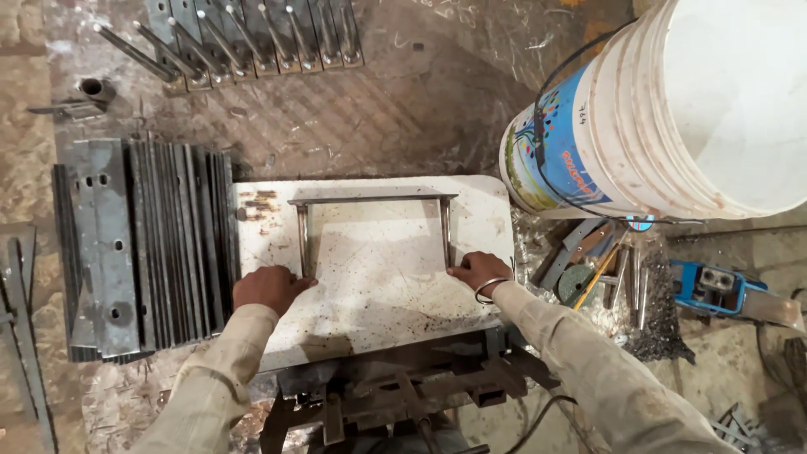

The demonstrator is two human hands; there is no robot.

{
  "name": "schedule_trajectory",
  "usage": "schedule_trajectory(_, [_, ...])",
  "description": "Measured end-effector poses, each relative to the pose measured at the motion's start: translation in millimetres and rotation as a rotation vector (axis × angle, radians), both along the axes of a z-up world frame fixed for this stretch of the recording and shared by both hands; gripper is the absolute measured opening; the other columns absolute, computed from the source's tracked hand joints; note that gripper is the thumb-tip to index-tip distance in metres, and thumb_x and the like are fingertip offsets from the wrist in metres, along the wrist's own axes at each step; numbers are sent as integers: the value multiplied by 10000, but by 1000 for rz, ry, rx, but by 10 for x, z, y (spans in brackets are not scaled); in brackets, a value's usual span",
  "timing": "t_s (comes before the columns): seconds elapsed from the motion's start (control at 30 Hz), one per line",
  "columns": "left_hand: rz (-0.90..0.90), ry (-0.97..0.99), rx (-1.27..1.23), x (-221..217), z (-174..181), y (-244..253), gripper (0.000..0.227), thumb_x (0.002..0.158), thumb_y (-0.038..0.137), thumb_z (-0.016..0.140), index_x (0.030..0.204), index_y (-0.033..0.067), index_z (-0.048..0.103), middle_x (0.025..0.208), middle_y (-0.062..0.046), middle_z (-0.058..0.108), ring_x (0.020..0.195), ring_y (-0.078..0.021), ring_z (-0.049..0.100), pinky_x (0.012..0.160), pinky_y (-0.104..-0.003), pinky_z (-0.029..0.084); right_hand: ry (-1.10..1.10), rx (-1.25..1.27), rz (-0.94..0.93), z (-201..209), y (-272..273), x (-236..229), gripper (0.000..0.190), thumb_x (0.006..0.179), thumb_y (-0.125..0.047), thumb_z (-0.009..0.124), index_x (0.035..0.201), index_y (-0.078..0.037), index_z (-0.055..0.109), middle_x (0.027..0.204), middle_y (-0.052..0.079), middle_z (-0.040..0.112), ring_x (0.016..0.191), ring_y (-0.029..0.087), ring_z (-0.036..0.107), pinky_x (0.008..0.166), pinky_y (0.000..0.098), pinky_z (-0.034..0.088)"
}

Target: The user is welding and assembling metal components and brackets on a workshop table.

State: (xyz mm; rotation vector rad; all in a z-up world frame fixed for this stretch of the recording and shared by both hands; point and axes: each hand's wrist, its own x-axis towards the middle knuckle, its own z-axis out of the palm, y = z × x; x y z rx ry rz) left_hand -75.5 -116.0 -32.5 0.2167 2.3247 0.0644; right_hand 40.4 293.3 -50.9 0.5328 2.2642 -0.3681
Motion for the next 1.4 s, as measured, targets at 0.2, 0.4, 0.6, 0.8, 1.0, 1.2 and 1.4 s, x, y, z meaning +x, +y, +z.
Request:
schedule_trajectory(0.2, [-3, 22, 55, 53, -58, -23, 640, 825, 804, 582, 916, 225, 840, 855, -72, 775, 803, -287, 748, 701, -435, 579, 73, 20, 38, 4, -12, 44, 563, 866, -632, 646, 1000, -102, 783, 914, 134, 768, 863, 320, 726, 813, 450, 565])
schedule_trajectory(0.4, [49, -33, -3, 84, 9, 6, 660, 858, 802, 563, 967, 207, 826, 886, -76, 790, 823, -267, 782, 742, -428, 607, 83, 19, 76, -23, -1, 37, 571, 872, -652, 636, 994, -115, 784, 928, 140, 770, 892, 344, 736, 826, 469, 569])
schedule_trajectory(0.6, [74, 95, 157, 200, -30, -76, 515, 872, 666, 628, 999, 205, 820, 991, -92, 777, 899, -319, 741, 803, -469, 585, 96, 84, 135, 56, -216, 44, 579, 865, -687, 612, 1018, -147, 756, 990, 124, 763, 959, 348, 714, 833, 493, 563])
schedule_trajectory(0.8, [170, -80, 292, 528, 762, -172, 561, 940, 639, 571, 1077, 132, 767, 1030, -93, 785, 865, -257, 760, 812, -407, 608, 107, 123, 61, -129, -266, 27, 429, 881, -535, 613, 1028, -163, 768, 1023, 139, 766, 962, 356, 725, 847, 486, 572])
schedule_trajectory(1.0, [410, -14, 599, 1043, 1436, -309, 460, 894, 518, 655, 1080, 118, 788, 968, -86, 800, 827, -246, 775, 787, -381, 599, 64, 181, 168, 905, -435, -222, 413, 929, -500, 531, 953, -141, 736, 887, 120, 769, 821, 301, 741, 760, 462, 583])
schedule_trajectory(1.2, [621, -179, 605, 1541, 1518, -197, 377, 935, 421, 654, 1095, 99, 768, 978, -106, 787, 877, -276, 771, 808, -412, 597, 602, 420, 498, 1041, -55, -540, 361, 981, -425, 497, 881, -148, 707, 789, 75, 706, 688, 289, 713, 623, 476, 564])
schedule_trajectory(1.4, [564, -28, 743, 1939, 1567, -1, 336, 928, 368, 658, 1062, 80, 765, 1033, -111, 777, 954, -253, 765, 851, -395, 590, 846, 67, 282, 880, 256, -826, 311, 939, -401, 592, 1011, -139, 744, 934, 154, 743, 801, 403, 690, 658, 534, 533])
